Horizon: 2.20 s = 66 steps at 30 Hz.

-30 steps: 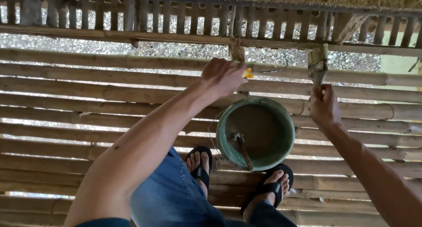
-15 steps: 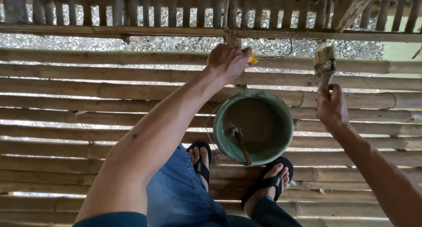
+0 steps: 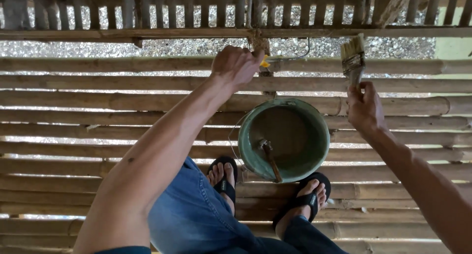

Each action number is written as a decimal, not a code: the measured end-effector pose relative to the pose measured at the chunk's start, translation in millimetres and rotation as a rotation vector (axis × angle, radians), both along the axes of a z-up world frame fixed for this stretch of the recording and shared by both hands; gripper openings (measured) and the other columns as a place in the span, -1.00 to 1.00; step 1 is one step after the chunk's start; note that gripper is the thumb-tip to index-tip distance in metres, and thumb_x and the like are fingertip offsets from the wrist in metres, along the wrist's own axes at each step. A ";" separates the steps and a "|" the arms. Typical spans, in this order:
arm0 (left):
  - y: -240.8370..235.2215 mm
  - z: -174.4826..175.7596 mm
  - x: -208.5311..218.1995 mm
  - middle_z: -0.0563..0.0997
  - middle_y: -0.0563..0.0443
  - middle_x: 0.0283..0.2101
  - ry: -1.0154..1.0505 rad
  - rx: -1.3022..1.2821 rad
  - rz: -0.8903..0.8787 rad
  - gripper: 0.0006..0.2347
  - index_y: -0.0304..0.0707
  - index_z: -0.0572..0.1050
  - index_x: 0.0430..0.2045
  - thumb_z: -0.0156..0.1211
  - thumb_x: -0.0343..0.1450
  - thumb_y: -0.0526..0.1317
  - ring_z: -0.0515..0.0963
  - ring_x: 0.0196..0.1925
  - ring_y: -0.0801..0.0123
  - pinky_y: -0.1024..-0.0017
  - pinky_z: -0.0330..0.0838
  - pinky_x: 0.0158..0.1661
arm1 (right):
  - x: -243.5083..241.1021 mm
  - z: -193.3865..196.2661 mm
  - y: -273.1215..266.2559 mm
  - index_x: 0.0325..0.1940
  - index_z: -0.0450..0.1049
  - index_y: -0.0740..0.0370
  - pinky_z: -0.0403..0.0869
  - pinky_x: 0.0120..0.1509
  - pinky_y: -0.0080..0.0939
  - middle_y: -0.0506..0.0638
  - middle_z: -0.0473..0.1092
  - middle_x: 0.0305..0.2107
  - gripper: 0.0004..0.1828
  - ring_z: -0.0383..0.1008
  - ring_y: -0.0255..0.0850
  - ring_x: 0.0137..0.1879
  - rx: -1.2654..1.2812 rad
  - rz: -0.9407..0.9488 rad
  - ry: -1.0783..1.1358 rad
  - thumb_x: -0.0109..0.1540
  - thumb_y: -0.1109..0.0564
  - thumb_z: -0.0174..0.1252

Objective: A person uses a paintbrush to apply a dark stain or paint to bamboo slats on a raised platform.

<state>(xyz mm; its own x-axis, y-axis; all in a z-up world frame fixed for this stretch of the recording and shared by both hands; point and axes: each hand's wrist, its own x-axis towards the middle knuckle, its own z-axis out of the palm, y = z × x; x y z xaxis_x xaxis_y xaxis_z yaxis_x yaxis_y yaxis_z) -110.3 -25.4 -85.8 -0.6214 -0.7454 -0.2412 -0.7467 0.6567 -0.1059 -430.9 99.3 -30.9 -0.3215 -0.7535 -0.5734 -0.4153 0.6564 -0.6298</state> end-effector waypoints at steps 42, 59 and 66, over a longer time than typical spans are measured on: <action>21.5 1.3 -79.3 0.47 0.00 -0.66 0.087 -0.524 -0.157 -0.81 -0.12 0.37 -0.45 -0.14 0.51 -0.12 0.55 -0.69 0.29 0.32 0.40 -0.72 | -52.7 -36.7 20.0 -0.04 0.48 0.11 0.26 -0.40 -0.26 -0.13 0.26 -0.64 -0.63 0.30 -0.28 -0.54 -0.137 0.053 0.014 0.53 -0.16 -0.09; 35.8 10.0 -88.4 0.48 0.02 -0.66 0.050 -0.558 -0.073 -0.98 -0.04 0.39 -0.47 0.04 0.32 -0.21 0.54 -0.68 0.28 0.23 0.43 -0.75 | -54.8 -27.7 20.5 -0.02 0.44 0.18 0.23 -0.49 -0.32 -0.14 0.18 -0.67 -0.63 0.21 -0.33 -0.60 -0.151 0.074 -0.053 0.55 -0.12 -0.13; 43.8 25.1 -76.5 0.53 -0.12 -0.63 0.199 -0.326 -0.049 -0.92 -0.23 0.42 -0.47 -0.06 0.37 -0.31 0.61 -0.67 0.05 0.12 0.45 -0.74 | -51.1 -23.0 10.9 0.02 0.43 0.19 0.22 -0.48 -0.35 -0.16 0.20 -0.64 -0.61 0.22 -0.37 -0.57 -0.155 0.085 -0.068 0.55 -0.14 -0.13</action>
<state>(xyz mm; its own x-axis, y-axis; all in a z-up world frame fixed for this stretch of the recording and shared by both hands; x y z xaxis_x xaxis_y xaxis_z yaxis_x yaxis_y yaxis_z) -186.9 18.5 -60.7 -0.6689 -0.7315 0.1326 -0.7423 0.6477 -0.1715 -481.9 110.2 -53.9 -0.2173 -0.8572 -0.4668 -0.4178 0.5139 -0.7492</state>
